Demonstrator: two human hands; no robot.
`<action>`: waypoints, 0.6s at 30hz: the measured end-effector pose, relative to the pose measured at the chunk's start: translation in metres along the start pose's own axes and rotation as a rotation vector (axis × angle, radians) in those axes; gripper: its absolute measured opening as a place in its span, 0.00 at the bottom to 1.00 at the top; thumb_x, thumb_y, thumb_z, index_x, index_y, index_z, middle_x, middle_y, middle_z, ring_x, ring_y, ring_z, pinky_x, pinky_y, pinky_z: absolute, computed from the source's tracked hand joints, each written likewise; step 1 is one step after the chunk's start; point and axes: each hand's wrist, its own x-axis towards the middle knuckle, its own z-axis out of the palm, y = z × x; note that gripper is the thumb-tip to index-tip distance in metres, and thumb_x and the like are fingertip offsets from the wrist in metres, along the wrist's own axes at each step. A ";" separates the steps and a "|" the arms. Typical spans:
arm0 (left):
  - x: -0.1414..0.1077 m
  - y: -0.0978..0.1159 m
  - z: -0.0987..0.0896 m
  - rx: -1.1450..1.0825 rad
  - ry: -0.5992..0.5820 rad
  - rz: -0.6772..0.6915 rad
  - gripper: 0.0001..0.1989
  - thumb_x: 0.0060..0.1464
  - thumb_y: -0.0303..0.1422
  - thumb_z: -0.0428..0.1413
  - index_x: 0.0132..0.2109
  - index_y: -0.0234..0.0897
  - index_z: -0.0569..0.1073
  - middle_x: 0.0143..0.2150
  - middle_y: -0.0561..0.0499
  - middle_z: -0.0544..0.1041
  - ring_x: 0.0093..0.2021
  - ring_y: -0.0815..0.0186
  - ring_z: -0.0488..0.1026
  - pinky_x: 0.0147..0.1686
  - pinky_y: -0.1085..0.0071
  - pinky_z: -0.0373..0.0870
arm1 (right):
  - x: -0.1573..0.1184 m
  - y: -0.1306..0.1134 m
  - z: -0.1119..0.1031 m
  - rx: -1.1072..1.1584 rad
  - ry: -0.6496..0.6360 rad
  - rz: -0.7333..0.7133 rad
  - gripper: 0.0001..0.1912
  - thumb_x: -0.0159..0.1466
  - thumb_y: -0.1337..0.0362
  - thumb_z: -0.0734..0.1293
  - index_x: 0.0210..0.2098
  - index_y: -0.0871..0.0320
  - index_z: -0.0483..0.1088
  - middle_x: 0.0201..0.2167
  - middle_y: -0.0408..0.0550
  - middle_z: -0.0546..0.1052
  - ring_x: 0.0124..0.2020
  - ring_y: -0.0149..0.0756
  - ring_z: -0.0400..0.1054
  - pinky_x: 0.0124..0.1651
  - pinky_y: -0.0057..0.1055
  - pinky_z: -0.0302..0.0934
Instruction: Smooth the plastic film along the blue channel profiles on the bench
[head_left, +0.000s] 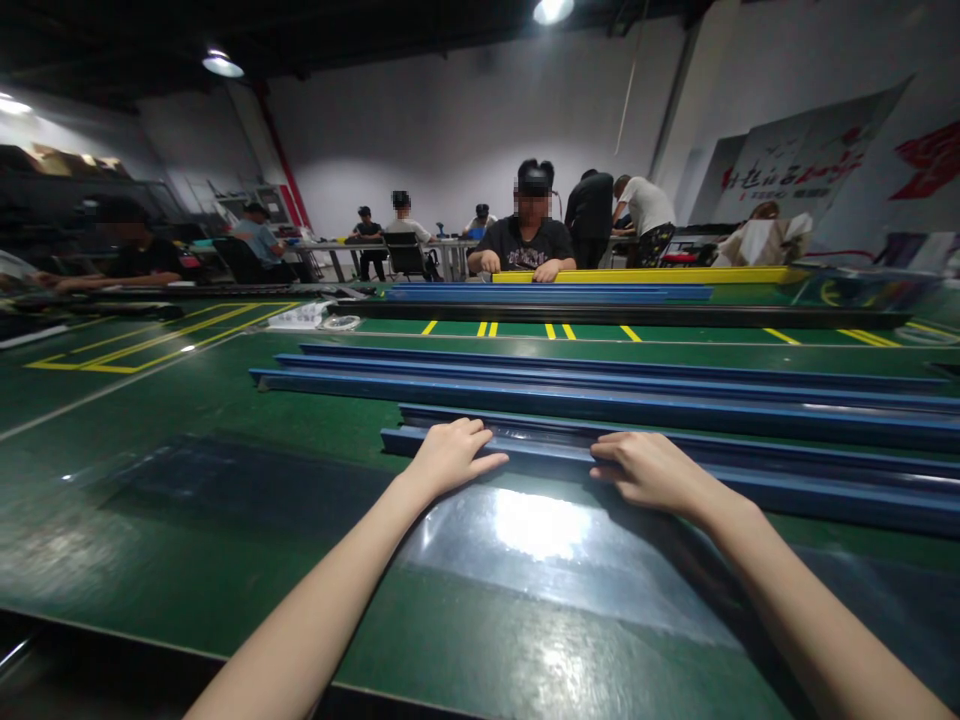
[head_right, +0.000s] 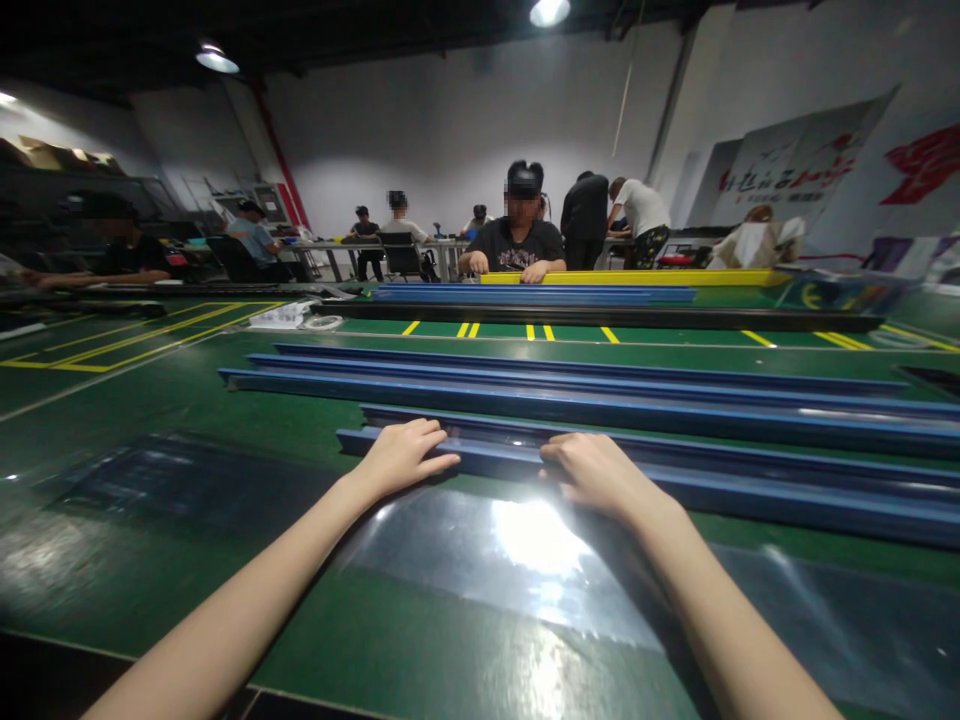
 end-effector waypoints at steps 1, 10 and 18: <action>0.000 0.001 0.000 0.001 0.005 -0.002 0.19 0.55 0.46 0.43 0.35 0.37 0.70 0.35 0.50 0.72 0.36 0.65 0.69 0.29 0.74 0.62 | 0.000 0.000 -0.001 0.001 -0.007 0.000 0.11 0.59 0.62 0.55 0.25 0.57 0.65 0.29 0.48 0.72 0.30 0.33 0.66 0.29 0.26 0.50; 0.000 0.010 -0.001 -0.019 -0.009 0.011 0.19 0.55 0.46 0.42 0.35 0.37 0.70 0.35 0.51 0.72 0.37 0.65 0.69 0.32 0.73 0.63 | -0.007 0.005 -0.006 0.031 -0.091 0.033 0.10 0.58 0.64 0.55 0.26 0.57 0.65 0.29 0.48 0.72 0.30 0.34 0.66 0.30 0.26 0.51; -0.001 0.001 -0.015 -0.042 -0.135 0.057 0.17 0.55 0.45 0.44 0.38 0.37 0.68 0.37 0.50 0.71 0.38 0.65 0.69 0.35 0.72 0.63 | -0.003 0.001 -0.003 0.030 -0.077 0.041 0.13 0.59 0.59 0.55 0.30 0.58 0.67 0.32 0.50 0.71 0.34 0.36 0.66 0.33 0.28 0.53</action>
